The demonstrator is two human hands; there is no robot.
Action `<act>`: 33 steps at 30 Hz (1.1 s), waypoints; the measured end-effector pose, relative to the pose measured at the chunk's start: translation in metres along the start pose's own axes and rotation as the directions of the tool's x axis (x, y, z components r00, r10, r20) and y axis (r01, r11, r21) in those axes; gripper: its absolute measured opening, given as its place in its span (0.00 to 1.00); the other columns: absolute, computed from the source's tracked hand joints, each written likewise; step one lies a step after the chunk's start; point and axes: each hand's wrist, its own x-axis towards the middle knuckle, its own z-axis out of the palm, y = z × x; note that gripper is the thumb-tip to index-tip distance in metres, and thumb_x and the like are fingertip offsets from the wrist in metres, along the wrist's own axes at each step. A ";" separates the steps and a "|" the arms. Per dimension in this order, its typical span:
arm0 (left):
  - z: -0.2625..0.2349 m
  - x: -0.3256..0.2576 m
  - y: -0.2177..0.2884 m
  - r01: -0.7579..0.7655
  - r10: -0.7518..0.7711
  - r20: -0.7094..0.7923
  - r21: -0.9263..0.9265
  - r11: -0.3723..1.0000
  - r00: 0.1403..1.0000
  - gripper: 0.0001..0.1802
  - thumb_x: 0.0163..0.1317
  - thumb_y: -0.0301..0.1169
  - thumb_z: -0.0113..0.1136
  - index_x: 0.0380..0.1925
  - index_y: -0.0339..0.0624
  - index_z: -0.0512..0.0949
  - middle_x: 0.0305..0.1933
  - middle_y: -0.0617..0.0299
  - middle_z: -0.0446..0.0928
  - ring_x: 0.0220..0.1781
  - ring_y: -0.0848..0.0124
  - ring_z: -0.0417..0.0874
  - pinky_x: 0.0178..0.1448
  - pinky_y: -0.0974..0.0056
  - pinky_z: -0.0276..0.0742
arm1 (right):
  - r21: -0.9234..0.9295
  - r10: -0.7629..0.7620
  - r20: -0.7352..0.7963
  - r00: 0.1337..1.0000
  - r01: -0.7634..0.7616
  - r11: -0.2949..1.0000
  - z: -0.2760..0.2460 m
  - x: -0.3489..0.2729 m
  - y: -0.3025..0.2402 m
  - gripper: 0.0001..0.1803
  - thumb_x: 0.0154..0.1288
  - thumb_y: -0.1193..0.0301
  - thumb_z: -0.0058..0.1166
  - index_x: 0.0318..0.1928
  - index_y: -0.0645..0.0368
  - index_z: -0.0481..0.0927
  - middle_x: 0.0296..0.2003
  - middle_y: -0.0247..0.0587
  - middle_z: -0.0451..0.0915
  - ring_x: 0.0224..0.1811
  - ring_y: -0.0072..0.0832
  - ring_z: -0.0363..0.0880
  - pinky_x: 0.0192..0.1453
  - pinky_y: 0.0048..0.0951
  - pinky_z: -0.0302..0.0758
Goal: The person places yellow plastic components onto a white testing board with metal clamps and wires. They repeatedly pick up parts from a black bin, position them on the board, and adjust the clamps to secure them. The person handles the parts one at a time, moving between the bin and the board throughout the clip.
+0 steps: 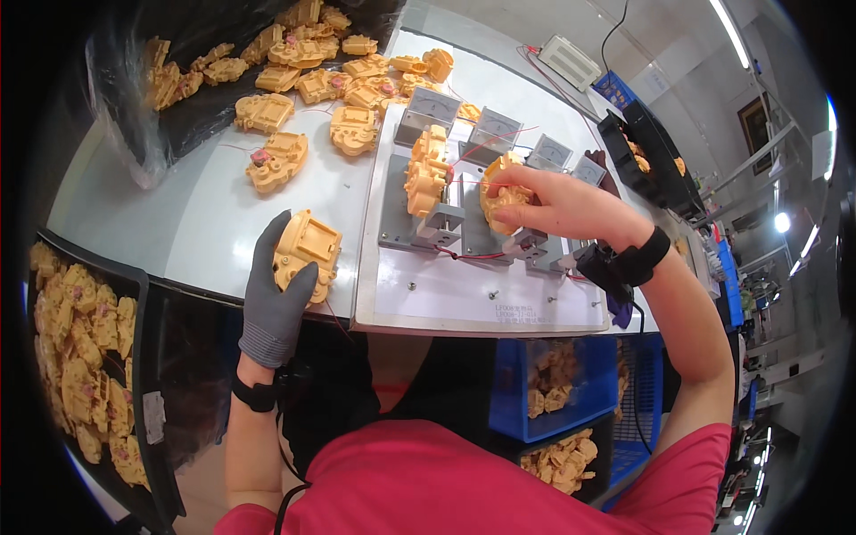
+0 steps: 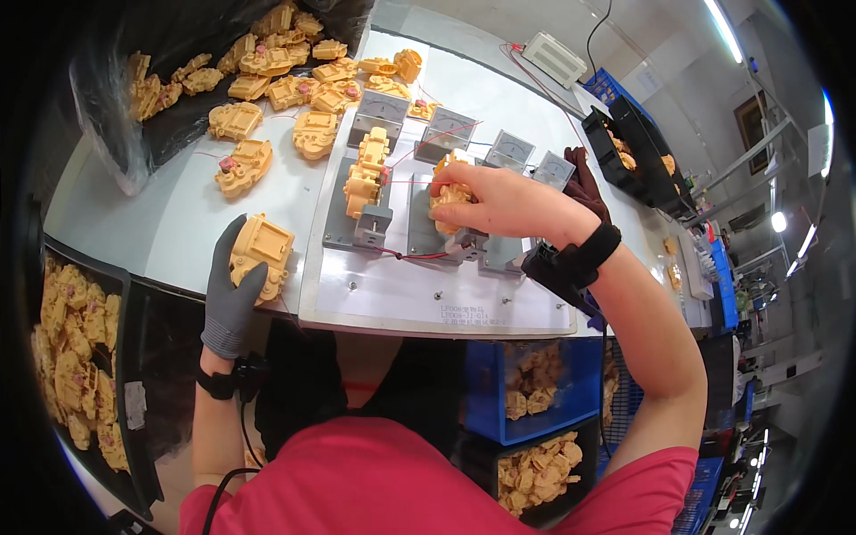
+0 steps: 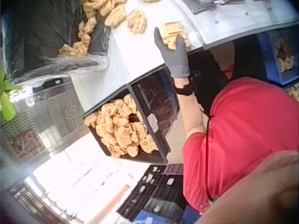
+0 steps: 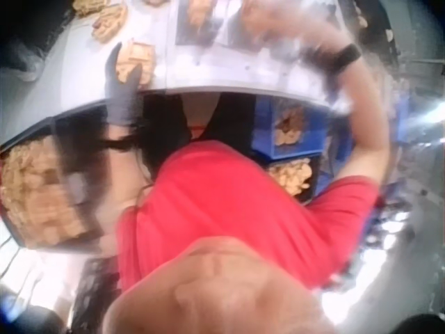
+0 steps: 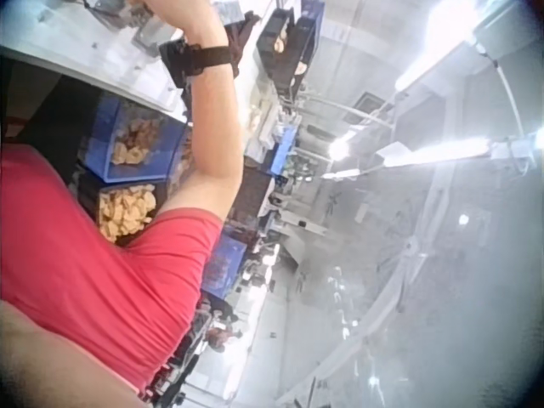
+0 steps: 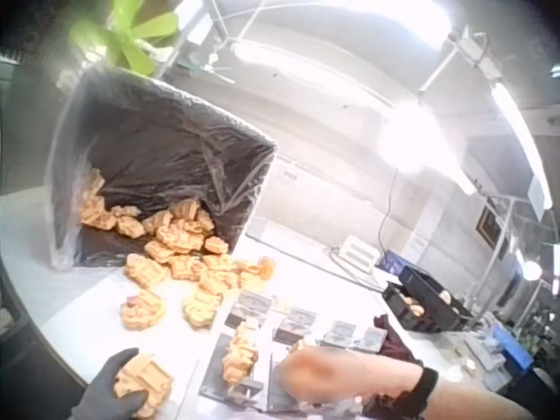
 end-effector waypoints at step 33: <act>0.081 -0.062 0.072 0.209 -0.140 0.373 -0.152 0.966 0.917 0.38 0.66 0.28 0.58 0.73 0.38 0.55 0.70 0.54 0.65 0.70 0.67 0.68 0.71 0.61 0.68 | 0.891 0.039 -0.411 0.911 0.392 0.229 0.169 -0.081 -0.060 0.30 0.70 0.76 0.57 0.68 0.61 0.60 0.55 0.44 0.76 0.56 0.24 0.77 0.59 0.27 0.75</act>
